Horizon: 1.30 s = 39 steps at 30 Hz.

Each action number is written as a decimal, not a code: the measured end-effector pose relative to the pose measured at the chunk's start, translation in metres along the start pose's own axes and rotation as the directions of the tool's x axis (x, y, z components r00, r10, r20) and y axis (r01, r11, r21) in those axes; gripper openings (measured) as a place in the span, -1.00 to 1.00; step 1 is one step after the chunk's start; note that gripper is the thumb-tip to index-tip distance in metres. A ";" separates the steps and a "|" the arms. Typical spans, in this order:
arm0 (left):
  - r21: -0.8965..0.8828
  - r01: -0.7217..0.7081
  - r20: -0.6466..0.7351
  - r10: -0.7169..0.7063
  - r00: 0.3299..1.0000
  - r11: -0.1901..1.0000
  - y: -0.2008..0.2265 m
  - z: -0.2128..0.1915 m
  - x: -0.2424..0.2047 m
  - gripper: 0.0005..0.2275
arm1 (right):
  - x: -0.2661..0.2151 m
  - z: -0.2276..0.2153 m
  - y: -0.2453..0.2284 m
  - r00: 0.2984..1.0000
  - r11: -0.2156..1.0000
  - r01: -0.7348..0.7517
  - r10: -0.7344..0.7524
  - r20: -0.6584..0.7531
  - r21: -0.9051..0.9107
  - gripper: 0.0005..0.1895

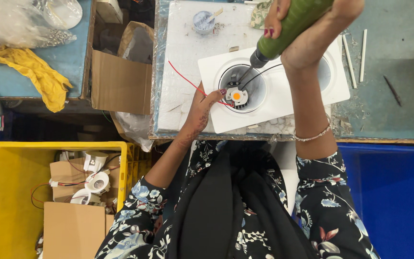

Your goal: The person assembles a dual recessed light fixture by hand, inserting LED modules into the housing and securing them with a green power drill. The person then connects red and black wires to the terminals and adjusts the fixture on the workbench.

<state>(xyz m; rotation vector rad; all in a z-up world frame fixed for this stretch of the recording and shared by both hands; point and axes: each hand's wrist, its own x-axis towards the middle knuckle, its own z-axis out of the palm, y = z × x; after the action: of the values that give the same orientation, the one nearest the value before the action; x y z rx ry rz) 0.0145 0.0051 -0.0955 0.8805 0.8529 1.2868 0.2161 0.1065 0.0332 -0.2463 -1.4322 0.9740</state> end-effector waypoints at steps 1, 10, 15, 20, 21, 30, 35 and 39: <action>-0.004 0.002 0.002 -0.002 1.000 1.000 0.000 0.000 0.000 -0.60 | 0.001 -0.001 0.000 1.000 1.000 -0.002 0.002 -0.016 0.025 -0.22; -0.005 -0.001 0.017 0.001 1.000 1.000 0.003 0.002 -0.001 -0.61 | 0.001 -0.013 0.010 0.998 0.998 0.046 -0.044 0.045 -0.049 -0.18; 0.004 -0.012 0.023 0.012 1.000 1.000 0.006 0.003 -0.001 -0.62 | -0.004 -0.009 0.015 0.998 0.998 0.063 -0.063 0.029 0.017 -0.40; -0.004 -0.021 0.029 0.022 0.999 1.000 0.006 0.002 -0.001 -0.61 | -0.021 0.004 0.023 0.986 0.982 0.085 -0.107 -0.127 -0.167 -0.50; -0.001 -0.014 0.021 0.014 1.000 1.000 0.005 0.002 0.000 -0.61 | -0.023 0.006 0.024 0.984 0.978 0.080 -0.108 -0.143 -0.191 -0.47; 0.005 -0.031 0.020 0.031 0.999 1.000 -0.003 -0.003 0.004 -0.60 | -0.021 0.007 0.020 0.984 0.974 0.102 -0.129 -0.123 -0.201 -0.54; -0.005 -0.042 0.014 0.043 0.999 0.999 -0.007 -0.003 0.007 -0.63 | -0.017 0.010 0.016 0.987 0.985 0.076 -0.097 -0.127 -0.156 -0.57; -0.004 -0.035 0.017 0.035 0.999 0.999 -0.006 -0.003 0.007 -0.64 | -0.012 0.012 0.014 0.989 0.984 0.087 -0.104 -0.108 -0.157 -0.61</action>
<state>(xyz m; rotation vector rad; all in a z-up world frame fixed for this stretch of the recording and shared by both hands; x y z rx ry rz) 0.0147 0.0116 -0.1029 0.9058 0.8253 1.3088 0.2014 0.1020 0.0179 -0.3381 -1.3999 0.7610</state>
